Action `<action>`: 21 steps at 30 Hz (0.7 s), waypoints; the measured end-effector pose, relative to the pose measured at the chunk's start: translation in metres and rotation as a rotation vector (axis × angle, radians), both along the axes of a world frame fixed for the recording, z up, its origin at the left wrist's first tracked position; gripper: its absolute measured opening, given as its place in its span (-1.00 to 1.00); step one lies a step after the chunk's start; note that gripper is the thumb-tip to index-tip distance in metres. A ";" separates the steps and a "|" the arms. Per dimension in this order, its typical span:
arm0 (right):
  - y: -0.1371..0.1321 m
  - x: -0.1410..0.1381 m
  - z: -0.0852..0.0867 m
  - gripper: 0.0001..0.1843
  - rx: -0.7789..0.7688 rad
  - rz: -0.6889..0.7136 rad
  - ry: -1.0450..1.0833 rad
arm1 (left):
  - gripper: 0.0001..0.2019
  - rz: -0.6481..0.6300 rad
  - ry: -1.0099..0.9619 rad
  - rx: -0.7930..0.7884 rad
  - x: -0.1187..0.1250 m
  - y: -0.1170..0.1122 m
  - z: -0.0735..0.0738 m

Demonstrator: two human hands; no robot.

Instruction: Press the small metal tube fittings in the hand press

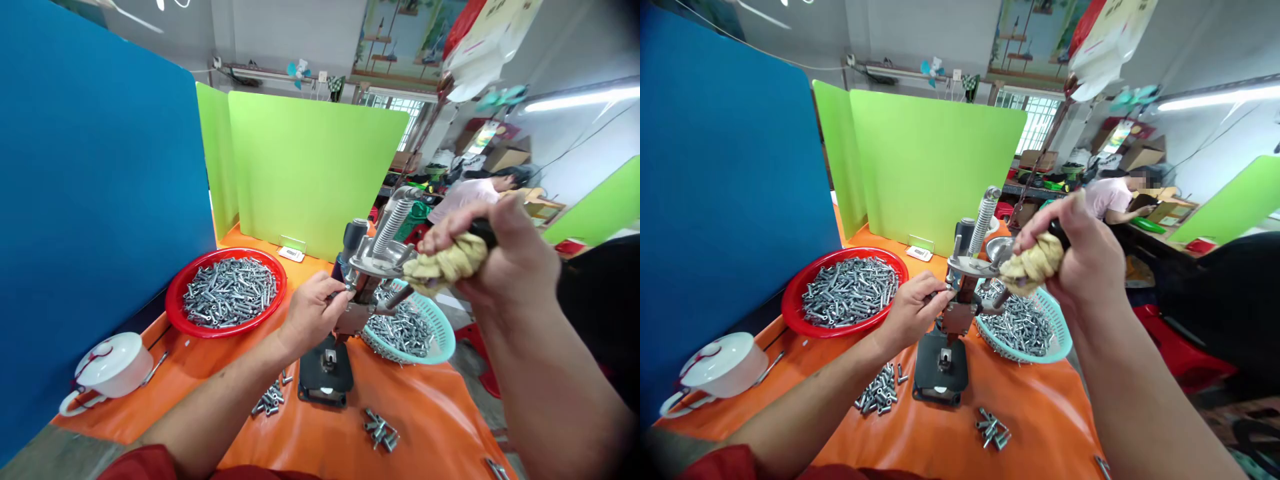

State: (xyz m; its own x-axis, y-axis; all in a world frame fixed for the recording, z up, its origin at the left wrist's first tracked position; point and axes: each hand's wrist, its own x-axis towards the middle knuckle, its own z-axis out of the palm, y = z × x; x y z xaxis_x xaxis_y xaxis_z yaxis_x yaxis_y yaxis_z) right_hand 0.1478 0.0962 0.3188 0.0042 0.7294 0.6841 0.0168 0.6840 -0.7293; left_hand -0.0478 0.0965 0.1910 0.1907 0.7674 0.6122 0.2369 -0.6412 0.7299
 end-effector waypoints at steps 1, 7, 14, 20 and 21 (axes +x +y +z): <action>-0.013 -0.001 -0.006 -0.52 0.050 -0.008 0.010 | -0.86 0.002 -0.004 0.003 0.000 0.000 0.000; -0.072 -0.001 -0.035 -0.70 0.175 -0.074 -0.046 | -0.85 0.047 0.026 0.003 0.002 -0.001 0.002; -0.079 -0.004 -0.048 -0.79 0.229 -0.203 -0.028 | -0.86 0.065 0.014 0.017 0.003 -0.003 0.003; -0.084 -0.007 -0.063 -0.88 0.367 -0.270 0.051 | -0.86 0.034 -0.016 0.001 0.007 -0.003 0.003; -0.084 -0.008 -0.063 -0.86 0.374 -0.271 0.057 | -0.85 0.032 -0.028 -0.004 0.007 -0.003 0.003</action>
State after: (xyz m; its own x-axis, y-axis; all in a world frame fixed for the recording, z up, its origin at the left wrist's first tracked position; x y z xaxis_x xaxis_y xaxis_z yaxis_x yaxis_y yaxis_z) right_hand 0.1401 0.0122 0.2560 0.2061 0.4000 0.8930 0.1979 0.8767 -0.4384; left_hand -0.0409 0.0939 0.1936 0.1492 0.7755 0.6135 0.2364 -0.6304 0.7394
